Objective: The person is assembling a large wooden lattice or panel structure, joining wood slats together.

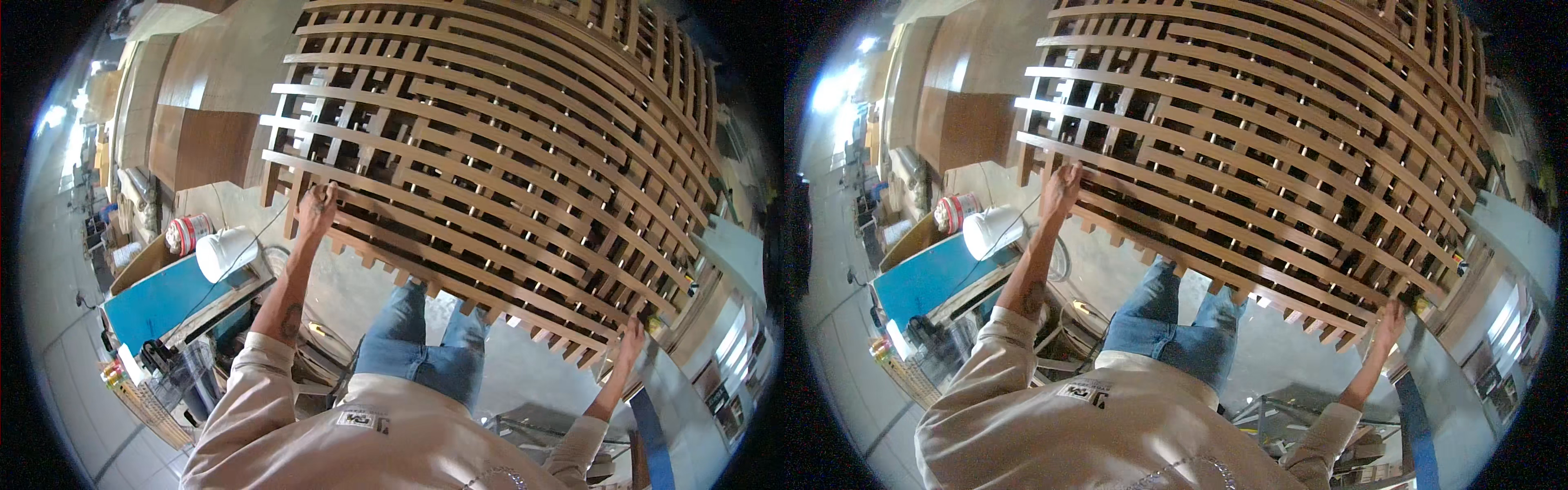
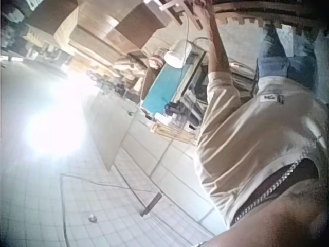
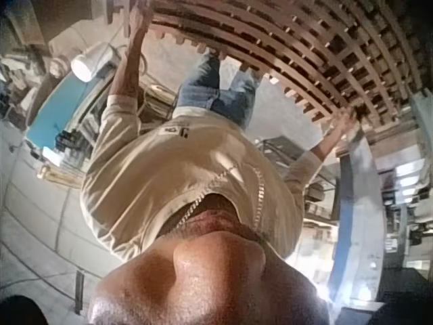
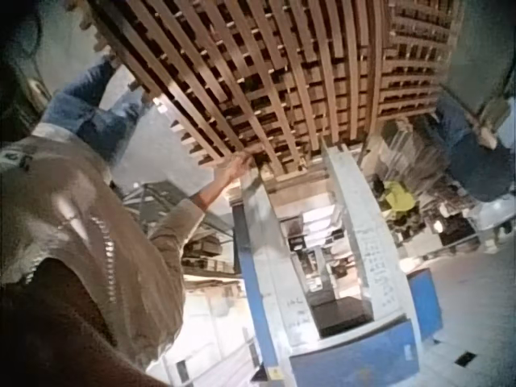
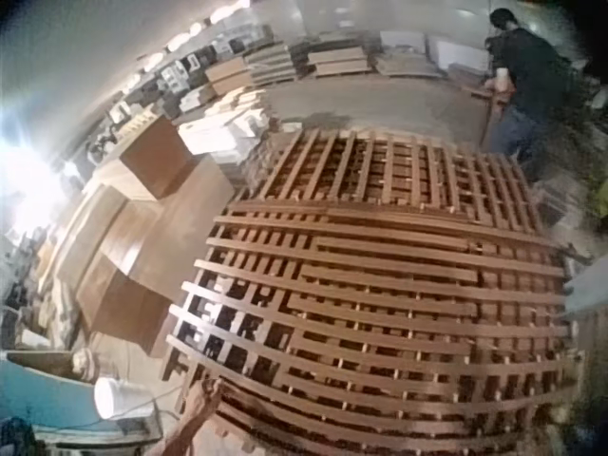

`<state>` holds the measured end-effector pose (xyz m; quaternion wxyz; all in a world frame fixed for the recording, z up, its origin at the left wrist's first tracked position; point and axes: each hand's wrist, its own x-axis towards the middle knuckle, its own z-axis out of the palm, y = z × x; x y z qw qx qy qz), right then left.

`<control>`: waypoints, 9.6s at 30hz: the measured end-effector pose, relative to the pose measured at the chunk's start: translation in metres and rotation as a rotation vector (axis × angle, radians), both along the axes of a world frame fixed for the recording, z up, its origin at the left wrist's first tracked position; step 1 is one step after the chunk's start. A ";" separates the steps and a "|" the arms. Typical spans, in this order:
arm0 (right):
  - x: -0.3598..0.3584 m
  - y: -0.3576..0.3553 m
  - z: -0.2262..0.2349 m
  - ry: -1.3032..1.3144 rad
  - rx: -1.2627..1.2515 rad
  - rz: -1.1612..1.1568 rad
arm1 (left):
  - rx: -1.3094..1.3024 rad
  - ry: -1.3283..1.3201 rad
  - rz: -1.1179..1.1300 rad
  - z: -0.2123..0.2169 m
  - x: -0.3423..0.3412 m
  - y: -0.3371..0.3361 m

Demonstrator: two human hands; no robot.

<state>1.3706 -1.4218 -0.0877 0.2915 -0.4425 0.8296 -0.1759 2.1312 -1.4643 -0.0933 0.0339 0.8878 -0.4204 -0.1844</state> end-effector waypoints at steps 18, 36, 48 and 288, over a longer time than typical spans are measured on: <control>0.194 -0.046 0.032 0.120 0.342 0.049 | -0.227 0.135 0.245 -0.020 0.171 -0.014; 0.231 -0.052 0.018 -0.248 0.154 -0.365 | -0.218 0.469 0.218 0.011 0.188 -0.054; 0.141 -0.020 0.045 -0.174 0.005 -0.405 | -0.223 0.604 0.270 0.029 0.095 -0.020; 0.023 -0.044 -0.028 0.447 0.258 -0.020 | 0.323 0.046 -0.155 -0.001 0.034 -0.060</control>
